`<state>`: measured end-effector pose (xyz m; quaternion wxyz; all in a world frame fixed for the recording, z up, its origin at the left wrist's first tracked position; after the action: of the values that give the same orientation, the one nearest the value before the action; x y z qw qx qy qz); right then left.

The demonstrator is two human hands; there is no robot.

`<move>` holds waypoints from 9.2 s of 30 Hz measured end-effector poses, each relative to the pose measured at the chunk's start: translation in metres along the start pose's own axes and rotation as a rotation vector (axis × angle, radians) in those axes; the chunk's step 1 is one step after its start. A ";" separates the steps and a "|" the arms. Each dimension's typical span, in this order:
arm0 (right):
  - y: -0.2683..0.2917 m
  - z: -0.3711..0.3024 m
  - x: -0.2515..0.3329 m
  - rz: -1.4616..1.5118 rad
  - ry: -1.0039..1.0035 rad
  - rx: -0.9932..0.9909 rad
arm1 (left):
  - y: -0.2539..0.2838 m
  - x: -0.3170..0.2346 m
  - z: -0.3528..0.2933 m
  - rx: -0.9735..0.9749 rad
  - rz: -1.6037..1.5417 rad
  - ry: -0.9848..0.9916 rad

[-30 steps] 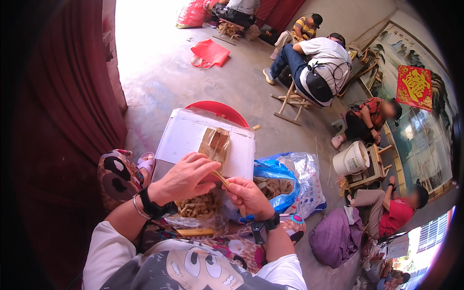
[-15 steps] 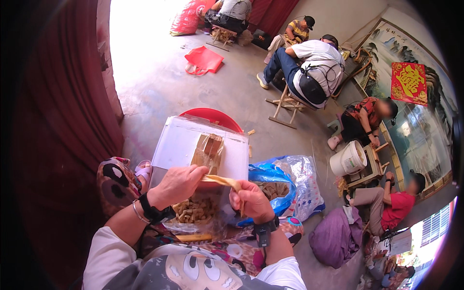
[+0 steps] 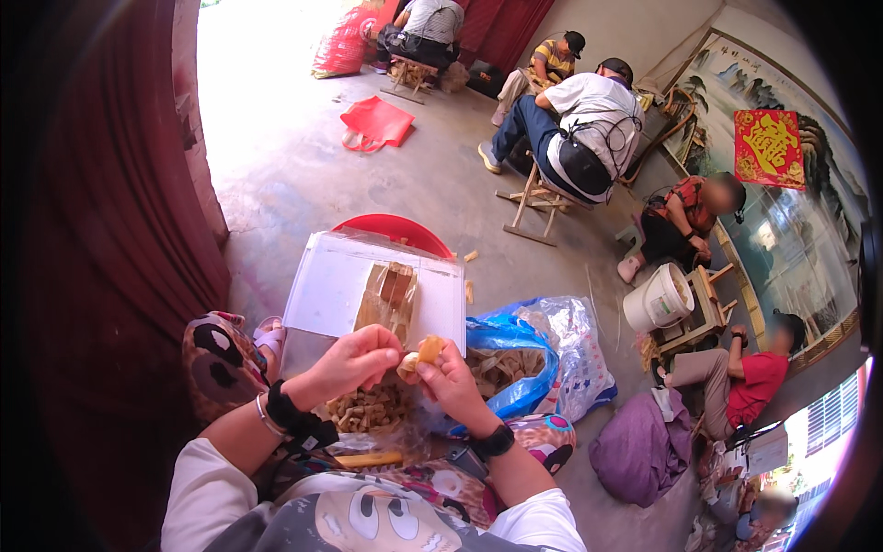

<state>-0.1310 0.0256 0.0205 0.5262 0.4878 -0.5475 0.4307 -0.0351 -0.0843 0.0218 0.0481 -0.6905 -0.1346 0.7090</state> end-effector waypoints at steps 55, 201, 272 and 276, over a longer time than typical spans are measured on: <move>-0.017 -0.010 -0.028 0.633 -0.201 0.383 | -0.028 -0.036 -0.016 -0.101 1.126 -0.442; 0.215 -0.039 -0.206 -0.760 -0.640 -0.522 | 0.017 0.247 -0.016 0.773 1.499 0.750; -0.011 -0.034 0.186 0.639 0.705 0.076 | -0.088 -0.070 -0.040 0.151 0.152 -0.224; 0.074 -0.031 0.101 1.474 0.384 0.078 | -0.064 -0.120 -0.087 0.268 0.419 -0.366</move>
<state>-0.1957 0.0596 0.1266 0.1710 -0.0688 -0.6148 0.7668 0.0484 -0.0428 0.1538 -0.0334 -0.5516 0.0988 0.8275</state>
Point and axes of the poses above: each hand's wrist, its own z-axis towards the middle knuckle, its own y-axis out of the back of the hand, x = y × z, the point moved 7 cm from there along z, towards the middle knuckle, and after that the axes turned 10 degrees about x, right-handed, at the moved point
